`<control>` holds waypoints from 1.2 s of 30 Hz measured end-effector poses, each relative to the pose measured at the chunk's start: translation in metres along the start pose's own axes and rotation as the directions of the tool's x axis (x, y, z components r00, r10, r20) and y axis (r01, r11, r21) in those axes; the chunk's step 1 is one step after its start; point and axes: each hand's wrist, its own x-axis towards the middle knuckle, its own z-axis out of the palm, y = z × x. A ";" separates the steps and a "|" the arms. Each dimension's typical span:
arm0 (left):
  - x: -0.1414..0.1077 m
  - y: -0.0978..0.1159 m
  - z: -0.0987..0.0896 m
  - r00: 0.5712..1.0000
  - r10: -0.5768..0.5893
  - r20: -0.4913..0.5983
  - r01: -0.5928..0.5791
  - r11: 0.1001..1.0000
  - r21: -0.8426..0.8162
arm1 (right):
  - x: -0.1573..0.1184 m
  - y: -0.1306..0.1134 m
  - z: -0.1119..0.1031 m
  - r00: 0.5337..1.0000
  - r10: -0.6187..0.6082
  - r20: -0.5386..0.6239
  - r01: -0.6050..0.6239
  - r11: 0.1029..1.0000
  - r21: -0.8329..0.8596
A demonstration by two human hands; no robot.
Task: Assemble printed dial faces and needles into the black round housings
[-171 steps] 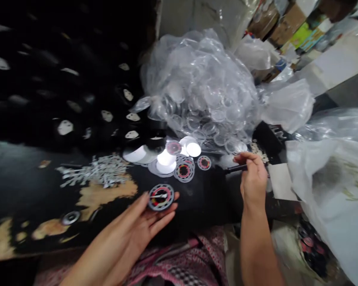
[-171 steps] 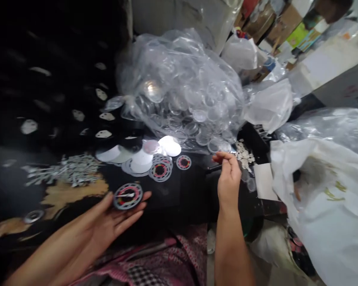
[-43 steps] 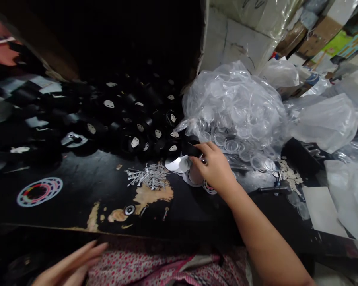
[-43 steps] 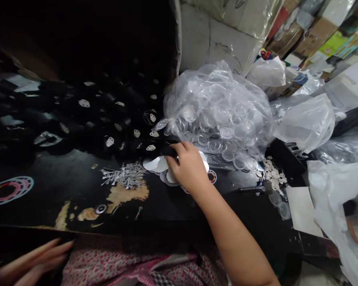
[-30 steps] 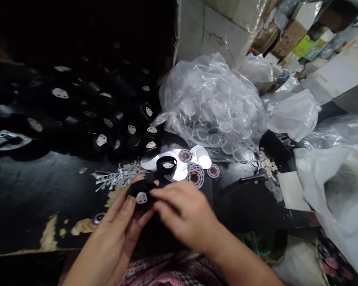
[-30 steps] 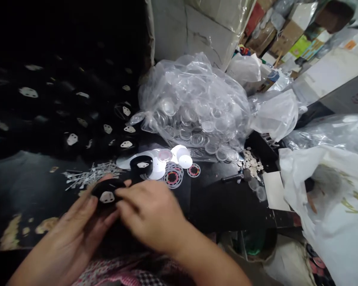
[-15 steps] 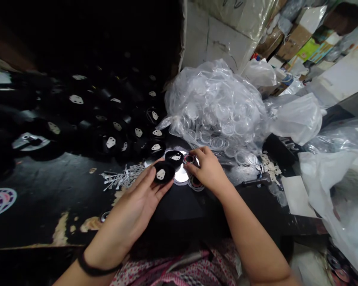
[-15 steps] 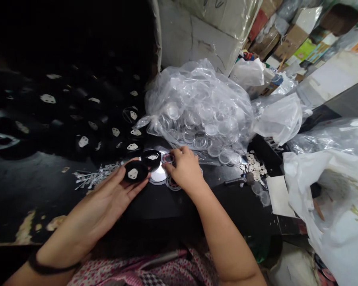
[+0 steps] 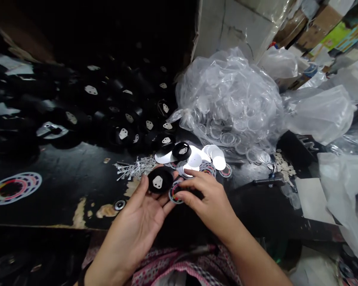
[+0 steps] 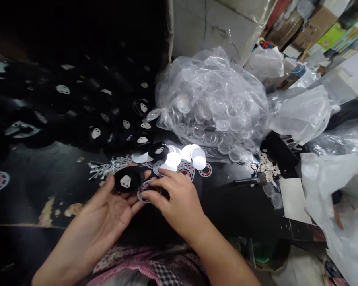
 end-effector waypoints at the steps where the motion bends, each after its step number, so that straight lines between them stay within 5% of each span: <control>1: -0.001 -0.001 0.002 1.000 -0.008 0.006 0.008 1.000 -0.004 | -0.001 0.000 0.002 0.997 0.068 0.022 -0.069 0.997 0.041; 5: -0.002 -0.004 0.000 0.999 0.014 0.034 -0.015 1.000 0.010 | -0.002 -0.001 0.001 0.968 0.248 0.039 -0.251 0.957 0.145; 10: -0.003 -0.008 -0.014 0.998 0.013 0.062 -0.020 0.995 0.100 | 0.001 -0.011 -0.004 0.974 0.219 -0.062 -0.184 0.917 0.355; 14: -0.008 -0.011 -0.018 0.996 0.014 0.090 -0.031 0.982 0.187 | 0.007 -0.016 -0.003 0.984 0.152 -0.097 -0.114 0.940 0.321; 20: -0.007 -0.015 -0.020 0.996 0.054 0.068 -0.072 0.955 0.289 | 0.009 -0.019 -0.007 0.978 0.210 0.011 -0.202 0.925 0.321; 29: -0.002 -0.011 -0.035 0.975 -0.003 0.223 -0.102 0.885 0.455 | 0.008 -0.016 -0.007 0.933 0.340 0.117 -0.356 0.830 0.429; 36: -0.005 -0.018 -0.040 0.971 0.004 0.241 -0.113 0.890 0.441 | 0.000 -0.016 -0.007 0.928 0.336 0.158 -0.365 0.903 0.224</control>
